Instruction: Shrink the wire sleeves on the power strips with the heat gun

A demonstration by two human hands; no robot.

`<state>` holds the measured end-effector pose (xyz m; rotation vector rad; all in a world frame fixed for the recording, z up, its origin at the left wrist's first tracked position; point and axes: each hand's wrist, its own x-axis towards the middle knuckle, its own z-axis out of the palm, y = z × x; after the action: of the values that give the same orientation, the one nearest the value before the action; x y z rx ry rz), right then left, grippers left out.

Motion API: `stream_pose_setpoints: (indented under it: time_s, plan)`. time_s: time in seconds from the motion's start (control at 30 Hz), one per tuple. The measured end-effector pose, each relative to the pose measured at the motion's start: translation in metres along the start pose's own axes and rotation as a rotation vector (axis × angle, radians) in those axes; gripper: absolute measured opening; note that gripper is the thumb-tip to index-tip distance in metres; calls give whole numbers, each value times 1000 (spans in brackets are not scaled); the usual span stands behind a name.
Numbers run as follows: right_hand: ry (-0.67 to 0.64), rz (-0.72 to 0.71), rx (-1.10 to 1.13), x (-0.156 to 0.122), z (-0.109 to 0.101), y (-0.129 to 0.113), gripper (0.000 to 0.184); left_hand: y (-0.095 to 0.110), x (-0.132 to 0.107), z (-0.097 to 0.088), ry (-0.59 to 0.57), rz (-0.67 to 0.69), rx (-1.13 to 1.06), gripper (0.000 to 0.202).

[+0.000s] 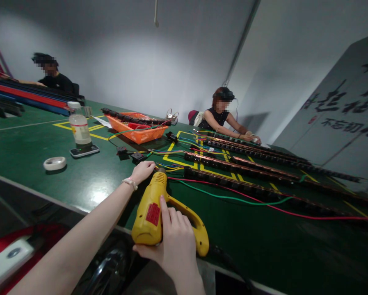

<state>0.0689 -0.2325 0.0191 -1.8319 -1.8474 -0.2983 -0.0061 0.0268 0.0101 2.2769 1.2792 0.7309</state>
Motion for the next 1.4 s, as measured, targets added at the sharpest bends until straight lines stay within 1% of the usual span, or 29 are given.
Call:
stream_pose_setpoints:
  time_s: [0.17, 0.27, 0.43, 0.63, 0.77, 0.93, 1.03, 1.23, 1.4]
  plan:
    - [2, -5, -5, -7, -5, 13, 128, 0, 0, 0, 1, -20, -24, 37]
    - [23, 16, -16, -9, -7, 19, 126, -1, 1, 1, 2, -13, -25, 36]
    - [74, 50, -36, -12, -10, 32, 116, -4, 2, 4, 10, 1, -39, 33]
    - [99, 77, -145, -17, -13, 51, 110, -3, 0, 3, 10, -2, -39, 30]
    - [128, 78, -155, -19, -13, 55, 109, -3, -1, 2, 0, 9, -67, 29]
    - [114, 65, -162, -20, -13, 56, 107, -4, 0, 2, -9, 9, -71, 30]
    - [110, 48, -179, -21, -13, 57, 107, -9, 4, 5, -29, 16, -121, 31]
    - [146, 27, -195, -21, -12, 57, 109, -23, 15, 13, -58, 38, -295, 34]
    - [137, 28, -205, -21, -12, 58, 111, -23, 18, 11, -132, 47, -474, 33]
